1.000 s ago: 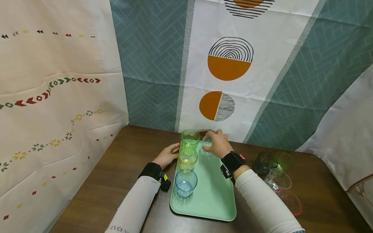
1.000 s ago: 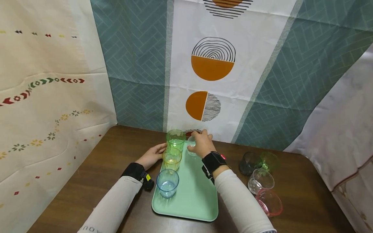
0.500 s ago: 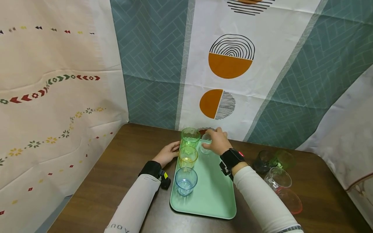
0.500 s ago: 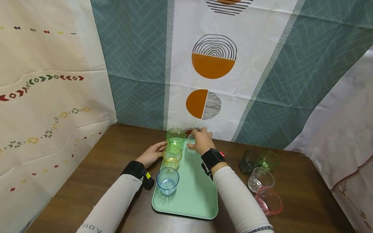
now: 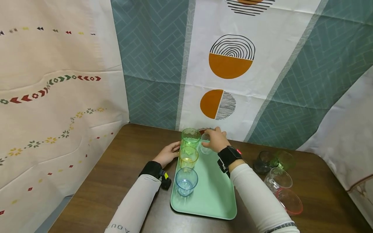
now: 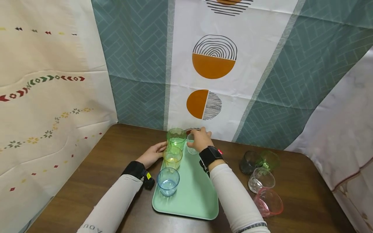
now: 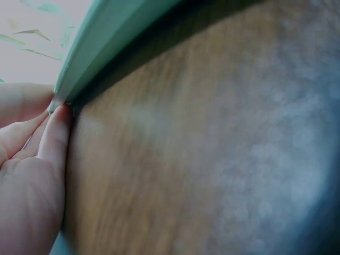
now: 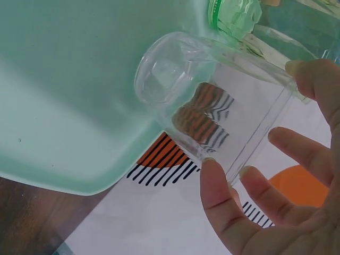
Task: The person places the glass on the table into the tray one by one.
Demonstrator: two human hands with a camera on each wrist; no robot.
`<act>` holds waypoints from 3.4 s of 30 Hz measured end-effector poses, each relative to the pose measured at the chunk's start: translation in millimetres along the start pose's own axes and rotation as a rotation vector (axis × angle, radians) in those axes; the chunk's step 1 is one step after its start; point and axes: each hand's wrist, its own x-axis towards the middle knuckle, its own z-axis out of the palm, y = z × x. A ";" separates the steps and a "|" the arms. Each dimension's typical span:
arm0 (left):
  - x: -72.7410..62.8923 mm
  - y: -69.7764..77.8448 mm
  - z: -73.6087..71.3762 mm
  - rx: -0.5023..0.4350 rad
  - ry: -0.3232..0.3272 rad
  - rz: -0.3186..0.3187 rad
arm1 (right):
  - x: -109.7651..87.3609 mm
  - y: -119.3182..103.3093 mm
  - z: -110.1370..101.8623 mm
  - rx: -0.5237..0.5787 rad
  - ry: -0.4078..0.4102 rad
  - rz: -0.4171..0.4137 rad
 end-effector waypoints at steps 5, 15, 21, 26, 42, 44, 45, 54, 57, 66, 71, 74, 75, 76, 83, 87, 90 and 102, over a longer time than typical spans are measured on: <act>0.0 0.7 1.5 0.001 -0.001 0.000 | 3.3 1.3 -2.0 -0.011 -0.022 -0.014; -1.8 4.1 1.9 -0.004 0.009 -0.012 | 0.7 -2.5 -4.9 -0.009 -0.045 0.000; -4.3 4.2 1.7 0.012 -0.008 -0.019 | -3.6 -1.5 -3.0 0.002 -0.048 0.005; -4.7 3.7 1.7 0.015 0.004 -0.013 | -4.4 -1.1 -2.0 -0.007 -0.036 -0.008; -9.5 8.8 1.7 0.012 -0.007 -0.003 | -12.4 9.5 -12.0 -0.004 -0.041 -0.027; -9.3 9.1 1.4 0.008 -0.008 0.002 | -14.2 13.7 -14.5 -0.015 -0.043 -0.026; -9.0 9.4 1.4 0.007 -0.008 0.004 | -14.9 16.2 -15.4 -0.021 -0.043 -0.028; -7.5 7.3 0.7 0.013 -0.011 -0.009 | -24.6 41.1 -25.7 -0.046 -0.079 0.020; -5.8 6.0 0.0 0.007 0.000 -0.018 | -27.9 50.7 -30.9 -0.040 -0.094 0.039; -3.8 5.0 -0.4 0.011 0.011 -0.020 | -39.2 85.3 -51.7 -0.067 -0.162 0.084; -2.4 4.2 0.6 0.001 0.006 -0.016 | -48.6 109.2 -69.4 -0.081 -0.193 0.085; -1.3 3.8 1.2 -0.005 0.010 -0.015 | -54.8 121.0 -79.1 -0.081 -0.208 0.098; -1.0 3.8 1.4 -0.013 0.011 -0.021 | -56.9 124.0 -82.3 -0.084 -0.216 0.105; -0.7 3.7 1.4 -0.019 0.012 -0.027 | -59.0 126.5 -85.6 -0.087 -0.224 0.113; -3.2 5.2 1.8 0.007 0.014 -0.015 | -72.4 135.4 -109.4 -0.122 -0.295 0.162; -4.2 6.9 2.5 0.000 0.018 -0.030 | -79.5 140.4 -119.4 -0.098 -0.336 0.175; -4.0 5.7 2.7 -0.006 0.017 -0.028 | -82.1 146.2 -121.8 -0.065 -0.360 0.178; -1.9 2.1 1.8 -0.012 0.006 -0.004 | -85.4 159.1 -113.3 -0.009 -0.364 0.168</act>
